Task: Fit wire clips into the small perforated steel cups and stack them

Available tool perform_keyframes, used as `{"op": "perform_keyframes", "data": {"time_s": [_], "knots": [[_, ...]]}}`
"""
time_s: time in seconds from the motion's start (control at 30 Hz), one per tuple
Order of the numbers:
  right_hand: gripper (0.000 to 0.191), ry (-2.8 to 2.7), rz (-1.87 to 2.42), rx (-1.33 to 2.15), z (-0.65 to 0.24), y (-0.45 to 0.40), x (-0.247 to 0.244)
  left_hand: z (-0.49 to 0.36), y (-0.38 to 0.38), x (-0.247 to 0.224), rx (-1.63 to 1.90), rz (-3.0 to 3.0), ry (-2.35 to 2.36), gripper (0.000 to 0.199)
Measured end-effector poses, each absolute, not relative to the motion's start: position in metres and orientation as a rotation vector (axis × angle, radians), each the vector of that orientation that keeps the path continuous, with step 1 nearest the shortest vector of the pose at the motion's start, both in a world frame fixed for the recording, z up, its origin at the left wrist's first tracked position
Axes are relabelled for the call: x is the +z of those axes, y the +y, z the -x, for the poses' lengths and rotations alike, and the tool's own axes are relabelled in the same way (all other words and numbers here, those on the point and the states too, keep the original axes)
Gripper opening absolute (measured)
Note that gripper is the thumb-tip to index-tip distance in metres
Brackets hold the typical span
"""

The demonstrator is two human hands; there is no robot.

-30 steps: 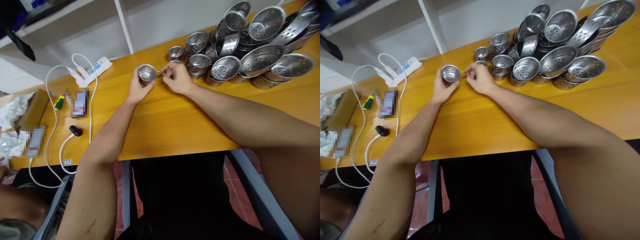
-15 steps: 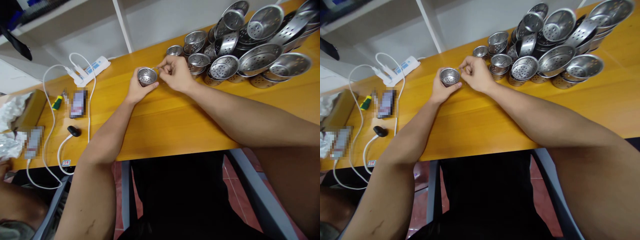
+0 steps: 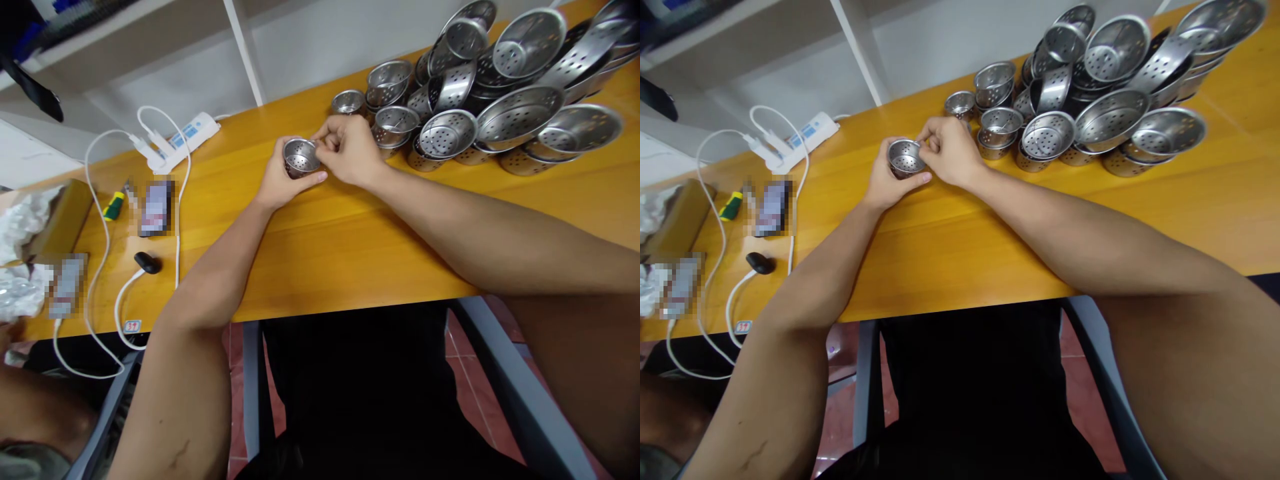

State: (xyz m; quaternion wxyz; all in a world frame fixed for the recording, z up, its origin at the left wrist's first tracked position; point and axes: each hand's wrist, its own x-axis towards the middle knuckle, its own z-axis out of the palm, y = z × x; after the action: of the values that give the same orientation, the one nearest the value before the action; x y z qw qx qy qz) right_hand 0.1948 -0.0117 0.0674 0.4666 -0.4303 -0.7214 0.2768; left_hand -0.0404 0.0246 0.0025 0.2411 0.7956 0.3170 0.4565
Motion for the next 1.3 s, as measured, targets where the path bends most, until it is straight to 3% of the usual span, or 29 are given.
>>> {"op": "perform_keyframes", "data": {"time_s": [0.23,0.63,0.73,0.97,1.13,1.3], "knots": [[0.031,-1.758,1.082,0.675,-0.192,-0.013,0.065,0.040,0.023,0.003,1.233,-2.196,0.899,0.107],[0.030,-1.725,1.027,0.753,-0.191,-0.019,0.070,0.037,0.015,0.010,1.234,-2.162,0.914,0.102],[0.037,-1.744,0.852,0.909,-0.196,-0.020,0.080,0.041,0.018,0.011,1.210,-2.113,0.917,0.098],[0.079,-1.865,0.561,1.331,-0.212,-0.019,0.098,0.052,0.029,0.008,1.137,-1.973,0.834,0.086],[0.079,-1.842,0.639,1.275,-0.206,-0.024,0.097,0.050,0.027,0.006,1.178,-2.055,0.770,0.094],[0.084,-1.817,0.611,1.328,-0.205,-0.024,0.096,0.048,0.022,0.007,1.186,-2.094,0.806,0.086]]}}
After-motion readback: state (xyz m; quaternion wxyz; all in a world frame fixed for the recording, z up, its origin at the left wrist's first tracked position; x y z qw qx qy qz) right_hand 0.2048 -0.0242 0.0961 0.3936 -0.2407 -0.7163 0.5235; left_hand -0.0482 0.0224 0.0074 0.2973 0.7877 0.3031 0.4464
